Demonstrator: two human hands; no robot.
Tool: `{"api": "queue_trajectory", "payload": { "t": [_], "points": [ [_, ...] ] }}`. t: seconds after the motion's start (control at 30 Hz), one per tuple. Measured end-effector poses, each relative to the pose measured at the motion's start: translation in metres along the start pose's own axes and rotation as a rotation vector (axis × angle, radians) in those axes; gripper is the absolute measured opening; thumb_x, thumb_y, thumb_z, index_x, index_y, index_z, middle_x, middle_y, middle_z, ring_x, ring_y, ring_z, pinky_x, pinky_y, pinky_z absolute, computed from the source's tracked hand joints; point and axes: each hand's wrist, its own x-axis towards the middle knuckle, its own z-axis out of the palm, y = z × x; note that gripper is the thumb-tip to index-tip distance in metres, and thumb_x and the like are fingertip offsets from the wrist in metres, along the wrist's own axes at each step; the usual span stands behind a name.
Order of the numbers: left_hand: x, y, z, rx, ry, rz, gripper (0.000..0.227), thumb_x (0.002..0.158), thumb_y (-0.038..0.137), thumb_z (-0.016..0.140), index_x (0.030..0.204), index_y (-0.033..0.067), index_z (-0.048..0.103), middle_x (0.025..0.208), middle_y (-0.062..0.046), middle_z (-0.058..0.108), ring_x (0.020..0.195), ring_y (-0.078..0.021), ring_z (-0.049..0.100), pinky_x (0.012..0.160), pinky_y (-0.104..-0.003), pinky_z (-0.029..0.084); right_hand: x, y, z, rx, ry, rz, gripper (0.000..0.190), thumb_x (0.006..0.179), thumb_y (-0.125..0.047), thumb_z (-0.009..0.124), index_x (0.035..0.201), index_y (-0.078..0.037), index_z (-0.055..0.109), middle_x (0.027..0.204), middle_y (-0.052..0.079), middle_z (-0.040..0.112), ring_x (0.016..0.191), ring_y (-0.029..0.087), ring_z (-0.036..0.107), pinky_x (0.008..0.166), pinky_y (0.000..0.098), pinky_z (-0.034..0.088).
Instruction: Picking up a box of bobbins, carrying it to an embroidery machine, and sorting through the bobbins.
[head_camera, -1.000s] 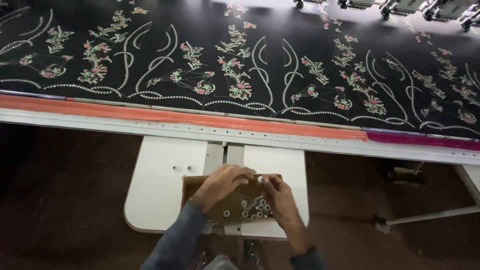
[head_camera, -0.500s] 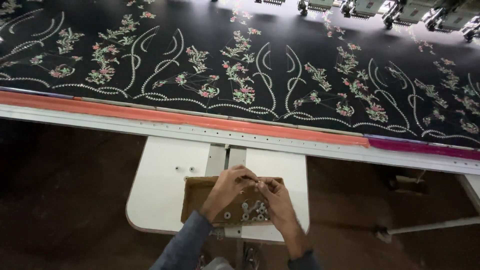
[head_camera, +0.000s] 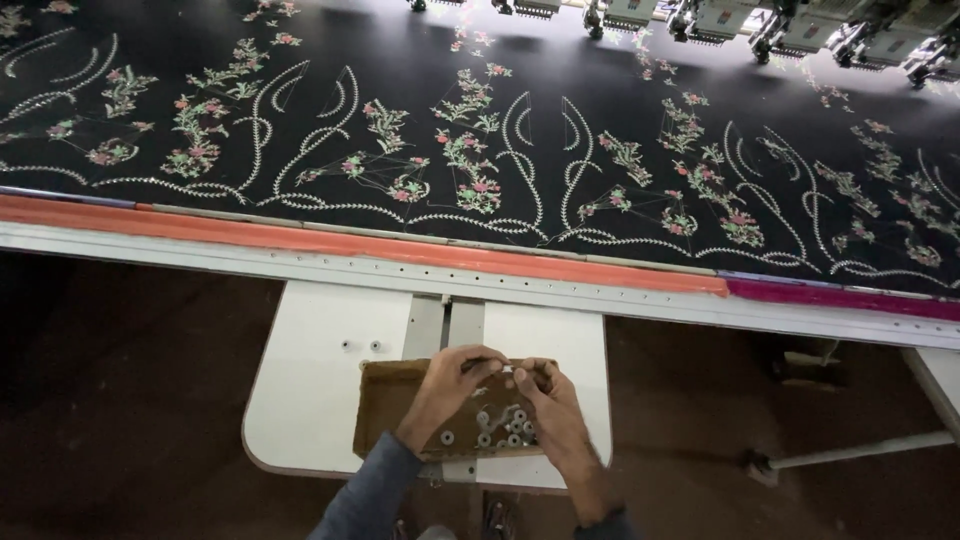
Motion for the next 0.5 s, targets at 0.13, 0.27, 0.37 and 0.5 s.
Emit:
{"api": "queue_trajectory", "payload": {
  "t": [0.13,0.27,0.37,0.5],
  "points": [
    [0.0,0.002,0.001,-0.012,-0.06,-0.011,0.02,0.091,0.023,0.076,0.108,0.0138,0.079,0.106,-0.004,0.081,0.098,-0.0196,0.078,0.087,-0.032,0.061,0.003,0.002,-0.003,0.025,0.001,-0.016,0.011,0.097,-0.006,0.068,0.107,-0.003,0.064,0.098,0.014,0.069,0.091,0.024,0.067,0.085,0.0336,0.056],
    [-0.004,0.01,-0.001,-0.031,-0.054,0.06,0.021,0.093,0.022,0.074,0.112,0.0128,0.077,0.11,-0.006,0.079,0.103,-0.0213,0.076,0.09,-0.035,0.06,-0.001,-0.006,0.003,-0.031,-0.003,-0.005,0.012,0.098,-0.005,0.067,0.109,-0.003,0.063,0.096,0.013,0.068,0.091,0.022,0.067,0.087,0.0339,0.057],
    [-0.004,-0.004,0.004,0.022,-0.017,0.058,0.025,0.097,0.027,0.069,0.118,0.0146,0.072,0.116,-0.007,0.073,0.104,-0.023,0.073,0.087,-0.037,0.061,0.001,-0.002,0.001,-0.049,-0.044,-0.074,0.005,0.101,-0.005,0.064,0.105,-0.006,0.061,0.093,0.008,0.062,0.087,0.018,0.061,0.08,0.0305,0.053],
    [-0.002,-0.01,0.009,-0.009,0.023,-0.043,0.029,0.093,0.017,0.073,0.122,0.0141,0.071,0.119,-0.006,0.072,0.106,-0.0203,0.072,0.089,-0.032,0.062,-0.007,-0.009,0.008,-0.289,-0.08,-0.156,0.009,0.1,-0.011,0.064,0.108,-0.009,0.062,0.094,0.007,0.064,0.089,0.019,0.062,0.083,0.0327,0.055]
  ]
}}
